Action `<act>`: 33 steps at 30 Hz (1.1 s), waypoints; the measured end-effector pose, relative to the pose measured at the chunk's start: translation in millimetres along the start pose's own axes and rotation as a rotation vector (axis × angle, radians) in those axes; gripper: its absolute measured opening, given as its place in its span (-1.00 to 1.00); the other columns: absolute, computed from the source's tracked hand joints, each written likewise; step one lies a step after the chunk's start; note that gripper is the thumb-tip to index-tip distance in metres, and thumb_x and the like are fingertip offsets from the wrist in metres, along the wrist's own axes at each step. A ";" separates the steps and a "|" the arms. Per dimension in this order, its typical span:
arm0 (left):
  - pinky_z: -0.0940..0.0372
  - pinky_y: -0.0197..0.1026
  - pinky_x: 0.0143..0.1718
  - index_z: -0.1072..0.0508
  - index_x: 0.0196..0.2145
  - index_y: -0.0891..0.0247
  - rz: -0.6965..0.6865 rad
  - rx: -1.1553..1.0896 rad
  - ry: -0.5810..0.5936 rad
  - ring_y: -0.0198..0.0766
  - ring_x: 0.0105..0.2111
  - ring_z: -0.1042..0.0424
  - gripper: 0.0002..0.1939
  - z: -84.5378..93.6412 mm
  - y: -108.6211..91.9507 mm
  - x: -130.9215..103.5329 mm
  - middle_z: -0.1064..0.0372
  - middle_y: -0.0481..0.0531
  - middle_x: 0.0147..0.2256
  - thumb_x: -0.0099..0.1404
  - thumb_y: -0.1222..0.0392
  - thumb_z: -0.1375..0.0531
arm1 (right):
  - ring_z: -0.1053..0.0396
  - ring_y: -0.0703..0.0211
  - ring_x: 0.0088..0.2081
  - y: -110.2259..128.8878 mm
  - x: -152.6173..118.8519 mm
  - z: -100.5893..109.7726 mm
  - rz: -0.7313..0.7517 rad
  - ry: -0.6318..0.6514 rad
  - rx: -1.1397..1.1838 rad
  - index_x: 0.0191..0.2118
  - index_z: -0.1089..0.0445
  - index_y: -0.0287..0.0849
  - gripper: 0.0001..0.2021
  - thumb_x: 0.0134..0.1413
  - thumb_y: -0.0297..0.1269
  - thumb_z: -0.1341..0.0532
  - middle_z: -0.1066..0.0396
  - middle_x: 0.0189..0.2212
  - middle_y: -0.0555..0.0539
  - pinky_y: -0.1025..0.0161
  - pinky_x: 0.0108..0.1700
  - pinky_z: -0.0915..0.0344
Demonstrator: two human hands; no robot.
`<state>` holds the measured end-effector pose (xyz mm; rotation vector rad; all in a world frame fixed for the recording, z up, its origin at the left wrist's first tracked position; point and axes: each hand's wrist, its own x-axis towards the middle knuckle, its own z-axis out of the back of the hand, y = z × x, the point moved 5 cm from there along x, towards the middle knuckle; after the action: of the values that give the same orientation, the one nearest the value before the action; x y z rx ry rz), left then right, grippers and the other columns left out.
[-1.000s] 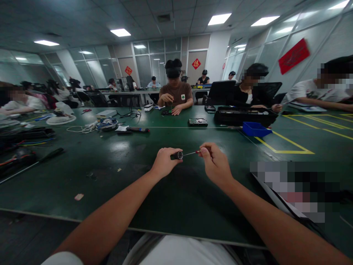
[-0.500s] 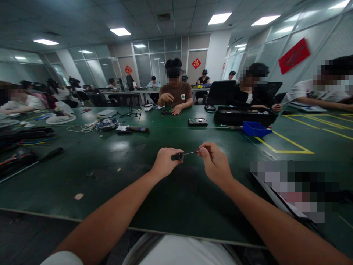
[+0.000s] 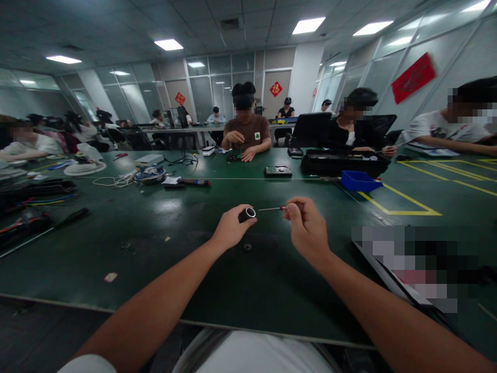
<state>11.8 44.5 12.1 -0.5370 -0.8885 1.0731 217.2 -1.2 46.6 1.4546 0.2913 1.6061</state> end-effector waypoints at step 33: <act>-0.26 -0.21 -0.31 -0.54 -0.10 0.13 -0.009 0.386 0.751 -0.11 -0.20 -0.48 -0.64 -1.4 6.8 -11.0 -0.50 0.07 -0.13 0.18 -0.04 -0.31 | -0.51 0.07 -0.30 5.3 -1.1 0.8 -0.015 0.011 0.047 -0.11 -0.34 -0.08 -0.82 0.30 -0.13 -0.14 -0.51 -0.33 -0.06 0.07 -0.21 -0.41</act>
<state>7.4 37.3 2.3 -0.5479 -0.0229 0.8987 215.3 -5.2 49.8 1.4762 0.3475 1.6045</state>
